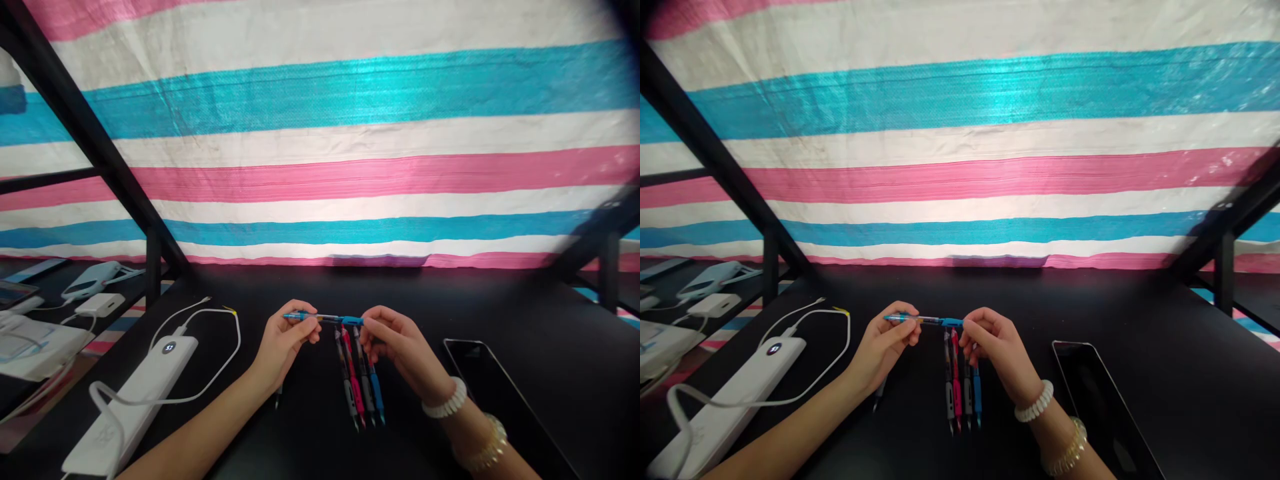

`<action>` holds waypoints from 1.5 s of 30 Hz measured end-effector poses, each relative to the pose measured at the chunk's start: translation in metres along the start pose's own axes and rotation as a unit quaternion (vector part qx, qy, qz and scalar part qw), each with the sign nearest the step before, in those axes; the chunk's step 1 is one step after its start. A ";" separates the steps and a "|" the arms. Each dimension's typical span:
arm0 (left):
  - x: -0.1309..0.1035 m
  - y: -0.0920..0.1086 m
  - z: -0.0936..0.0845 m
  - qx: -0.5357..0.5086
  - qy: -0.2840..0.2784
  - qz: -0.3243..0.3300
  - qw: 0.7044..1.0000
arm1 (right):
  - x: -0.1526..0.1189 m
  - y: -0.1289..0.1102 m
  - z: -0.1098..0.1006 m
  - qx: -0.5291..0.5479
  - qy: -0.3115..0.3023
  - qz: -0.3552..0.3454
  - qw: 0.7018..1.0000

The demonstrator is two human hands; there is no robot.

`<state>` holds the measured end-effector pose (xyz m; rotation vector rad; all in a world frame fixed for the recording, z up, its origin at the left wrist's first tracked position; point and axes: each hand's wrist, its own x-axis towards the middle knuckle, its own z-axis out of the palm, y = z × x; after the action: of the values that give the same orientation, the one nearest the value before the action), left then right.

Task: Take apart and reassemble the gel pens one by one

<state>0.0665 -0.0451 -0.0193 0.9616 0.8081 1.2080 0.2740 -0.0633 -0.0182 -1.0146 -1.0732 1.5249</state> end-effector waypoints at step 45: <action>0.000 0.001 0.001 -0.040 0.017 -0.013 0.999 | 0.002 0.003 -0.002 0.130 -0.006 0.026 0.991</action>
<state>0.0669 -0.0454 -0.0185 0.8654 0.7911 1.2288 0.2749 -0.0619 -0.0215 -0.8584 -0.8358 1.6650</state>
